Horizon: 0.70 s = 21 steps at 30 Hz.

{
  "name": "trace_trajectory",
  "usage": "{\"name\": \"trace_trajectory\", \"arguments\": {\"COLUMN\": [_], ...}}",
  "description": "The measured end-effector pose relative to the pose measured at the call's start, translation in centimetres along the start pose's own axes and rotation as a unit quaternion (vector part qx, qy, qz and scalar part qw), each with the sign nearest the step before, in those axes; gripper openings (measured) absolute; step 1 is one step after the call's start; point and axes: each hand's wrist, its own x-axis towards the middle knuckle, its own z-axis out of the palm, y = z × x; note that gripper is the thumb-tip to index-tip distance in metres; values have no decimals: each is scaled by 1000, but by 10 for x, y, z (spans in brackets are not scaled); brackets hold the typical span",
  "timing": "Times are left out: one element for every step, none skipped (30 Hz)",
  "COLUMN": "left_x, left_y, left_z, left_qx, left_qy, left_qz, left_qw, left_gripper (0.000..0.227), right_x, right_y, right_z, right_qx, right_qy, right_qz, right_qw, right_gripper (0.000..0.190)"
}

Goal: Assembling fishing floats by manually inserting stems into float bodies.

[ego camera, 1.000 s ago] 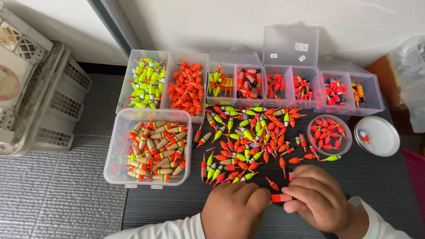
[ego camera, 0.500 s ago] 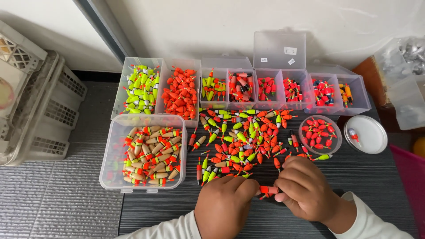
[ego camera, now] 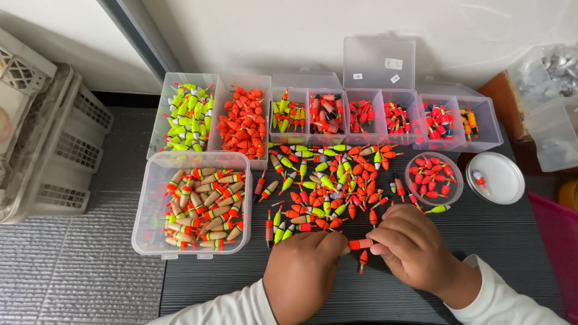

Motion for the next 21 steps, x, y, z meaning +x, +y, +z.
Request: {"name": "trace_trajectory", "arguments": {"left_x": [1,2,3,3,3,4,5,5,6,7,9,10,12,14,16,15,14,14,11,9,7], "left_y": [0,1,2,1,0,-2,-3,-4,-5,-5,-5,-5,-3,1,4,3,2,1,2,3,4], "left_z": [-2,-4,-6,-6,-6,-6,-6,-5,-5,-6,-8,-10,-14,-19,-23,-20,-17,-14,-11,-7,-4], "left_qx": [0,-16,-31,-32,-53,-73,-73,-73,-72,-72,-67,-61,-61,-51,-42,-42,-35,-29,-30,-21,-13], "left_qy": [1,-13,-26,-25,-30,-36,-33,-32,-30,-27,-22,-16,-13,-13,-13,-10,-8,-7,-5,-22,-40], "left_qz": [0,-17,-35,-34,-52,-69,-67,-66,-65,-64,-55,-47,-46,-88,-129,-129,-122,-113,-112,-77,-41], "left_qw": [1000,1000,999,999,997,994,995,995,995,995,996,997,997,995,991,991,992,993,993,997,998], "left_gripper": [20,19,17,17,15,14,14,14,14,14,14,14,14,12,22,22,22,22,22,17,16], "right_x": [-1,-2,-3,1,4,9,11,13,15,16,16,16,26,36,46,59,72,85,97,110,123], "right_y": [3,4,6,5,3,1,-2,-5,-8,-7,-6,-6,-2,2,5,15,25,35,45,54,64], "right_z": [-1,-1,-2,-3,-5,-7,-6,-6,-6,-6,-7,-7,-11,-15,-20,-21,-22,-24,-19,-14,-9], "right_qx": [0,-12,-25,-26,-38,-51,-53,-23,7,4,30,56,55,46,37,36,-18,-72,-74,-102,-130], "right_qy": [0,7,14,14,15,16,16,7,-1,-2,-33,-65,-65,-72,-80,-81,-58,-36,-36,-39,-43], "right_qz": [-1,-6,-12,-13,-24,-36,-38,-9,19,16,86,155,152,179,206,204,228,252,251,273,294], "right_qw": [1000,1000,1000,999,999,998,998,1000,1000,1000,995,984,985,980,975,975,972,964,965,956,946], "right_gripper": [19,25,33,33,25,21,21,14,16,16,19,22,22,20,18,18,20,22,22,23,25]}}
